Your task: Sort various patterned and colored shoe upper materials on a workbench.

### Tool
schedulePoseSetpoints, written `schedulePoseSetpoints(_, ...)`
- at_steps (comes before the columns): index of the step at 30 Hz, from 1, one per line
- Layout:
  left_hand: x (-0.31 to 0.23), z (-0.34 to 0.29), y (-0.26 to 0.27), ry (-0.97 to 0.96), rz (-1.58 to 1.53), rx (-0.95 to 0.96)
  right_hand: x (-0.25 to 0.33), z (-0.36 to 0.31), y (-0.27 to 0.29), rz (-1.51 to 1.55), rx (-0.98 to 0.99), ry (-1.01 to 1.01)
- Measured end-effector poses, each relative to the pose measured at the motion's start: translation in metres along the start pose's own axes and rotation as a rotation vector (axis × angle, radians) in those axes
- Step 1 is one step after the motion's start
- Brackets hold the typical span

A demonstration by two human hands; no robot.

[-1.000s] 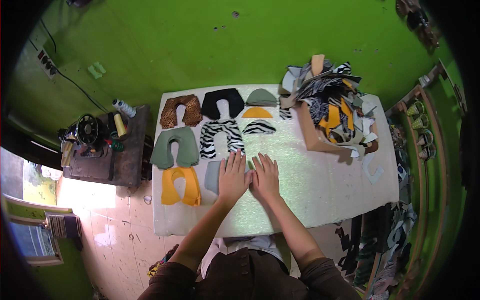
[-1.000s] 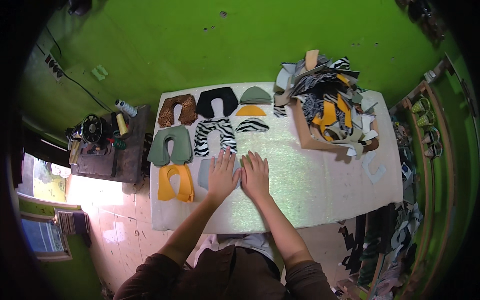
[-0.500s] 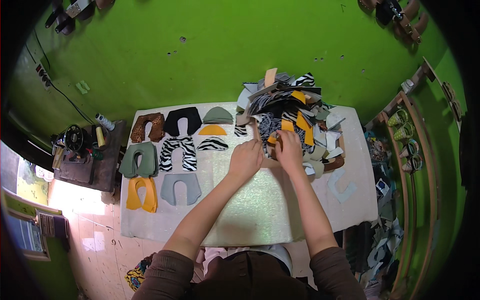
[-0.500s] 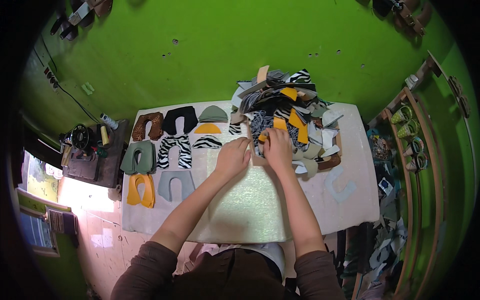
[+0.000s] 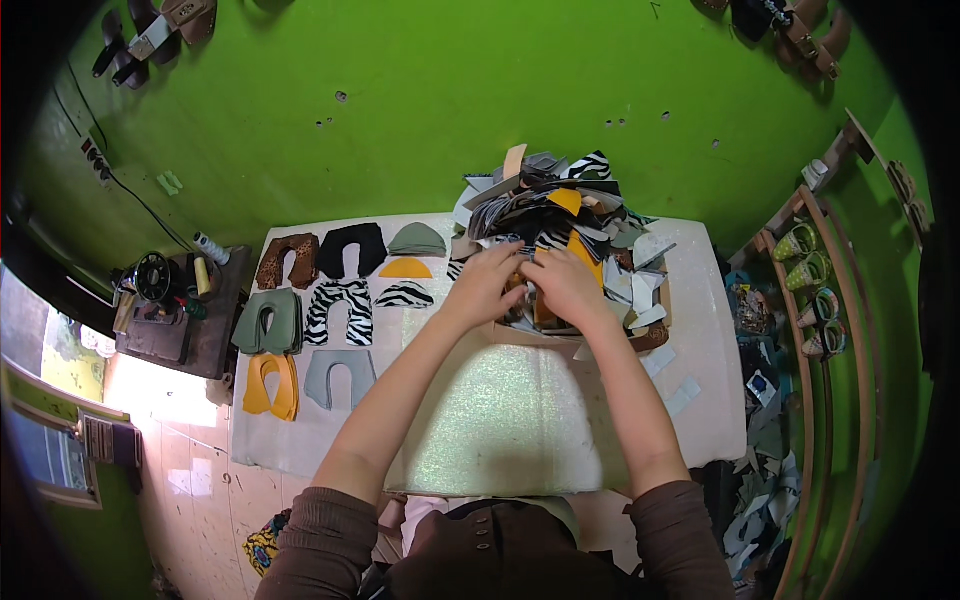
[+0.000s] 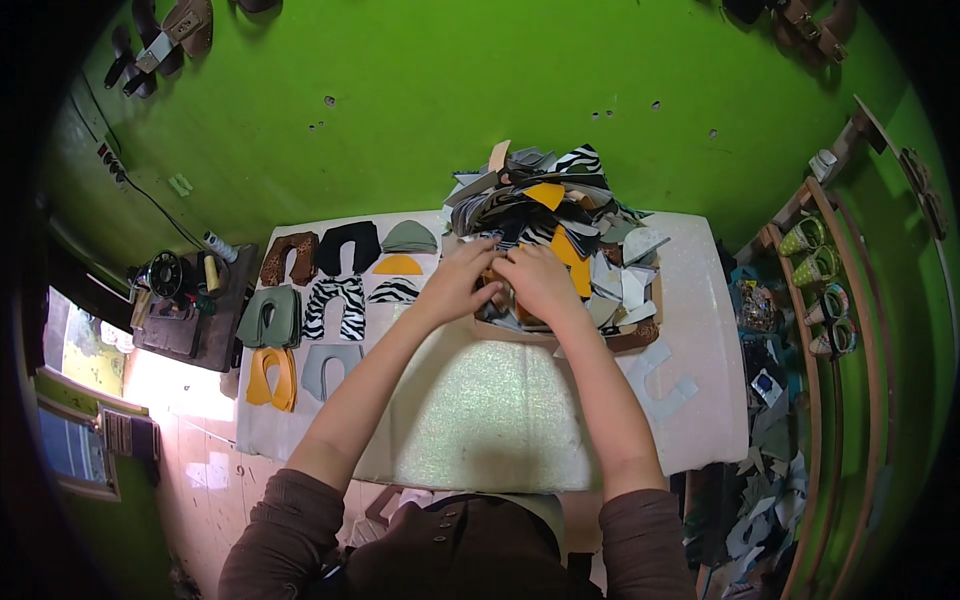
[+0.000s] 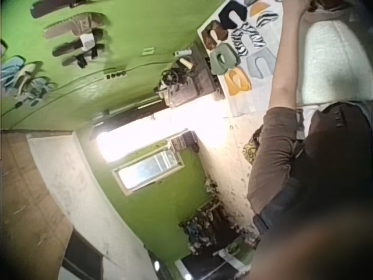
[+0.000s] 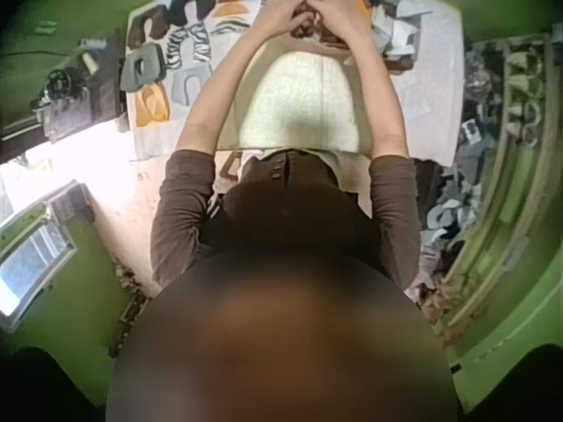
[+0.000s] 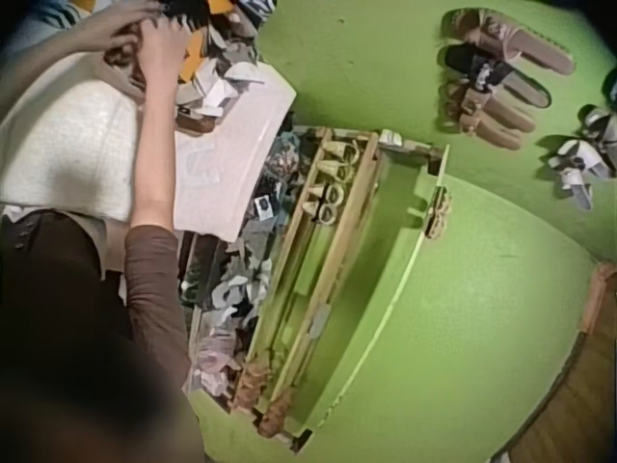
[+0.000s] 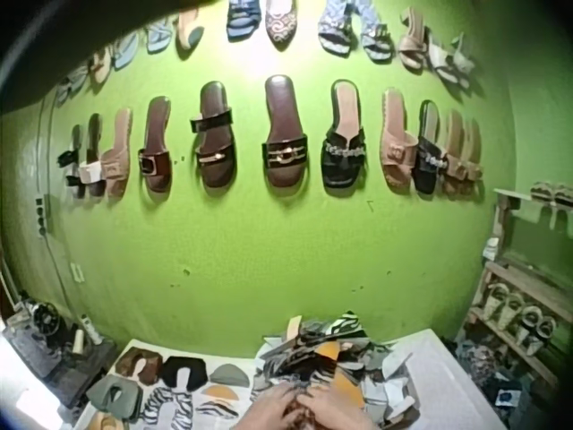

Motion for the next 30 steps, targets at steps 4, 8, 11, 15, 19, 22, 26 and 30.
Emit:
schedulePoseSetpoints(4, -0.003, 0.018, 0.032, -0.106, -0.081, -0.060, 0.010, 0.010, 0.041, -0.073, -0.053, 0.064)
schedulePoseSetpoints(8, -0.016, 0.025, 0.053, -0.054, -0.001, -0.053, 0.000, 0.006, 0.055, -0.109, -0.105, 0.021)
schedulePoseSetpoints(11, -0.001, 0.024, 0.041, 0.214, -0.077, 0.142, -0.003, 0.000, 0.058, -0.021, -0.142, 0.009)
schedulePoseSetpoints(15, 0.017, 0.006, 0.040, 0.319, -0.173, 0.135, -0.026, -0.011, 0.055, 0.357, -0.264, -0.107)
schedulePoseSetpoints(19, 0.030, -0.008, 0.018, 0.277, -0.784, 0.053, -0.054, -0.023, 0.011, 0.797, -0.307, -0.175)
schedulePoseSetpoints(22, 0.026, -0.029, -0.020, 0.364, -1.601, 0.042, -0.054, -0.026, -0.033, 1.602, -0.314, -0.247)
schedulePoseSetpoints(26, 0.032, -0.055, -0.043, 0.297, -1.906, 0.027, -0.033, -0.026, -0.058, 1.919, -0.204, -0.276)
schedulePoseSetpoints(30, 0.007, -0.074, -0.035, 0.057, -2.351, -0.044, -0.025, -0.033, -0.075, 2.218, -0.249, -0.265)
Point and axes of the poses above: each hand's wrist, its own z-axis towards the middle knuckle, its own y-axis out of the back of the hand, x = y × z, the point moved 10 cm from there along z, towards the middle knuckle, and after that the axes turned 13 degrees about x, right-handed, at the moved point
